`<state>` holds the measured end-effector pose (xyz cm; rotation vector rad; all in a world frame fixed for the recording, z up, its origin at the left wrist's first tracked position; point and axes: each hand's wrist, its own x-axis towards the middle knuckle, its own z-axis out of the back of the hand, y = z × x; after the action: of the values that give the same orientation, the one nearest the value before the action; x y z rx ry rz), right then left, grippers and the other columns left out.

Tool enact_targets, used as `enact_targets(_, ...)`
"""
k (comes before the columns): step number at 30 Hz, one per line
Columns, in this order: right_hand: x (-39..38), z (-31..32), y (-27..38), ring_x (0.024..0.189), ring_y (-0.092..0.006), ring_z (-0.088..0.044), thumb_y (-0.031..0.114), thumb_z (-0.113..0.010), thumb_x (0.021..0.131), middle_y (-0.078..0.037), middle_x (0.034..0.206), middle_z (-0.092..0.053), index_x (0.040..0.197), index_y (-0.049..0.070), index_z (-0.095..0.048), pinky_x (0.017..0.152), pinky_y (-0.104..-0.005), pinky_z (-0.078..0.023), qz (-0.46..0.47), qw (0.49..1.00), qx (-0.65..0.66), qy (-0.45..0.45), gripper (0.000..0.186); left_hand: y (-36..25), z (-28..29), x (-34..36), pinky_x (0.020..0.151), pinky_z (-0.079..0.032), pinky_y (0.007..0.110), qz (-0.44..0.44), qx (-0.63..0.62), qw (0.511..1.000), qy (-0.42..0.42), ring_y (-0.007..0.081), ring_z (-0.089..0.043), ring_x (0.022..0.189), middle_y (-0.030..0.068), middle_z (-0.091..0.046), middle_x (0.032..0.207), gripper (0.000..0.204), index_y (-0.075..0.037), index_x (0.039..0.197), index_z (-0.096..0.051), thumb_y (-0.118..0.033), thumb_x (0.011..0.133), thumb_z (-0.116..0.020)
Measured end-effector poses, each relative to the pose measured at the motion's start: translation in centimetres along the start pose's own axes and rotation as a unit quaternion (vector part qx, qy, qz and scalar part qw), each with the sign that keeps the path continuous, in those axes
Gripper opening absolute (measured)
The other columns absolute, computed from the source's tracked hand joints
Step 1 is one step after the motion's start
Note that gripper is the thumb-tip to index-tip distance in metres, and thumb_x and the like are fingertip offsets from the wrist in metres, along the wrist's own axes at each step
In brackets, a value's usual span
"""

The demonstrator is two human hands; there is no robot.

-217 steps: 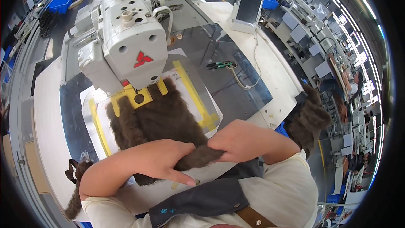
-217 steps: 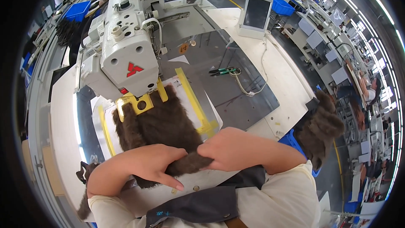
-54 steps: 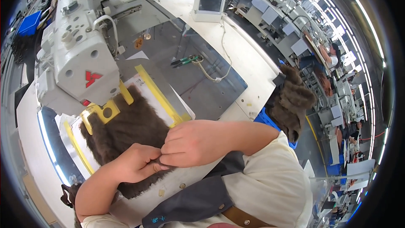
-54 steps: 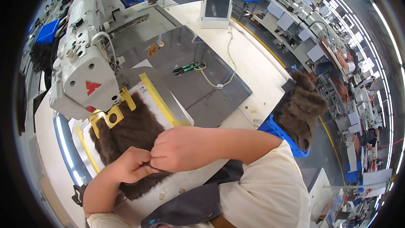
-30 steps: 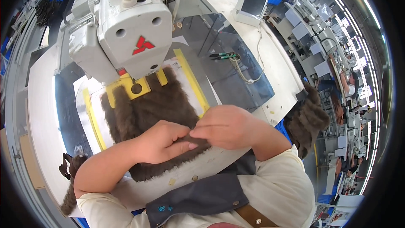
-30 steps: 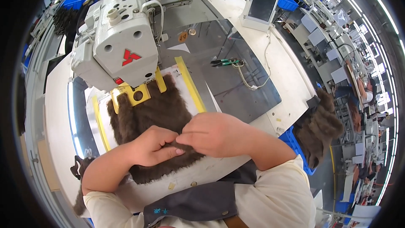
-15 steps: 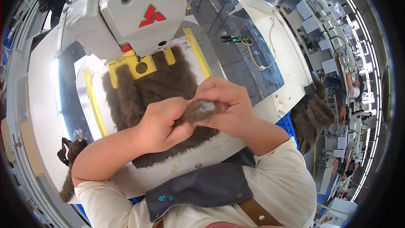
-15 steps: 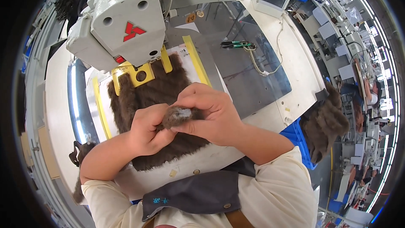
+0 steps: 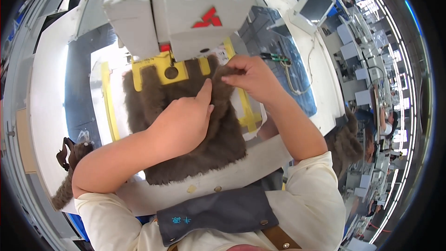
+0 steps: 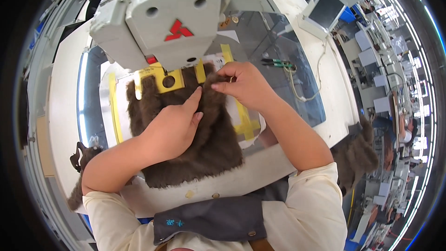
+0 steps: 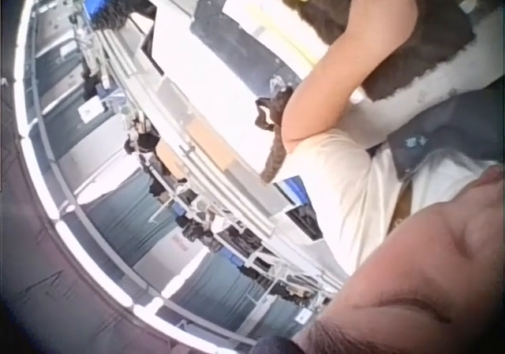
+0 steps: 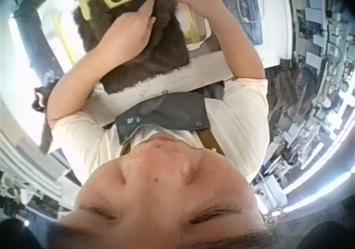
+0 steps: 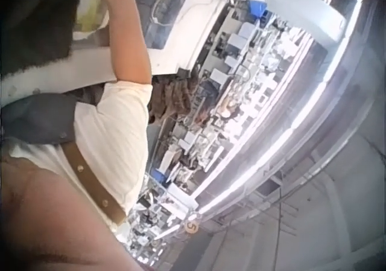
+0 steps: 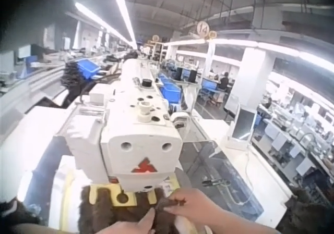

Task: Sewing and assembling pieces of fur pelts using an industrial sewing machine.

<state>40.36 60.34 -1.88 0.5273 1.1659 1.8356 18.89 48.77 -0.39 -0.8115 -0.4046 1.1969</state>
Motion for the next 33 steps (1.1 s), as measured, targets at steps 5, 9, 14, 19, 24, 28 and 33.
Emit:
enact_targets(5,4.8,-1.5,-0.2,0.078,-0.0179,-0.06,0.013,-0.08,0.082,-0.009,0.088,-0.067,0.101,-0.003,-0.071,0.071,-0.0327,-0.048,0.053,0.992,-0.085,0.071,0.026,1.7,1.3,0.1,0.077,-0.056,0.046,-0.075,0.163,0.983,0.042,0.0388,-0.068,0.084,0.0219,-0.067,0.1,0.067,0.005,0.147,-0.047,0.0,0.081,-0.061)
enact_targets(9,6.4,-3.4,-0.5,0.087,-0.0291,-0.069,0.019,-0.082,0.079,-0.016,0.095,-0.073,0.112,0.0,-0.073,0.079,-0.0379,-0.053,0.127,0.99,-0.026,0.051,0.039,3.7,0.7,1.5,0.075,-0.054,0.038,-0.108,0.334,0.931,-0.102,0.0233,-0.064,0.085,0.012,-0.062,0.12,0.05,0.001,0.127,-0.065,-0.005,0.078,-0.062)
enact_targets(14,7.4,-2.6,-0.1,0.1,-0.0323,-0.071,0.023,-0.086,0.075,-0.014,0.107,-0.076,0.117,0.005,-0.073,0.088,-0.04,-0.055,0.098,0.985,-0.137,0.035,0.048,4.7,0.0,2.1,0.065,-0.048,0.032,-0.176,0.385,0.888,-0.178,0.0195,-0.061,0.074,0.0067,-0.065,0.096,0.034,0.001,0.103,-0.071,-0.011,0.072,-0.066)
enact_targets(19,8.1,-2.6,0.2,0.106,-0.0327,-0.07,0.025,-0.088,0.072,-0.011,0.113,-0.076,0.118,0.009,-0.074,0.092,-0.0426,-0.054,0.115,0.98,-0.159,0.028,0.051,4.9,0.0,2.6,0.065,-0.046,0.033,-0.178,0.39,0.884,-0.186,0.0187,-0.06,0.072,0.0106,-0.07,0.106,0.031,0.0,0.098,-0.071,-0.013,0.07,-0.066)
enact_targets(24,8.9,-2.5,-0.4,0.108,-0.0349,-0.069,0.029,-0.085,0.074,-0.013,0.114,-0.075,0.118,0.011,-0.074,0.09,-0.0433,-0.055,0.119,0.98,-0.156,0.043,0.048,5.4,-0.1,3.3,0.064,-0.045,0.033,-0.178,0.395,0.878,-0.201,0.0181,-0.06,0.07,0.0139,-0.072,0.115,0.028,-0.002,0.095,-0.07,-0.013,0.07,-0.065)
enact_targets(28,9.7,-2.1,-1.3,0.108,-0.0359,-0.068,0.031,-0.084,0.074,-0.014,0.114,-0.075,0.117,0.011,-0.074,0.09,-0.044,-0.055,0.088,0.977,-0.18,0.075,0.049,5.0,0.0,3.4,0.063,-0.045,0.033,-0.162,0.407,0.877,-0.198,0.018,-0.06,0.067,0.014,-0.072,0.118,0.026,-0.003,0.096,-0.07,-0.013,0.073,-0.065)
enact_targets(33,9.5,-1.8,-0.6,0.109,-0.0349,-0.068,0.033,-0.08,0.077,-0.014,0.116,-0.073,0.118,0.009,-0.072,0.091,-0.0431,-0.054,0.1,0.982,-0.152,0.055,0.048,5.2,0.2,3.7,0.062,-0.045,0.033,-0.142,0.408,0.881,-0.193,0.0179,-0.061,0.065,0.012,-0.071,0.114,0.023,-0.005,0.097,-0.069,-0.012,0.075,-0.065)
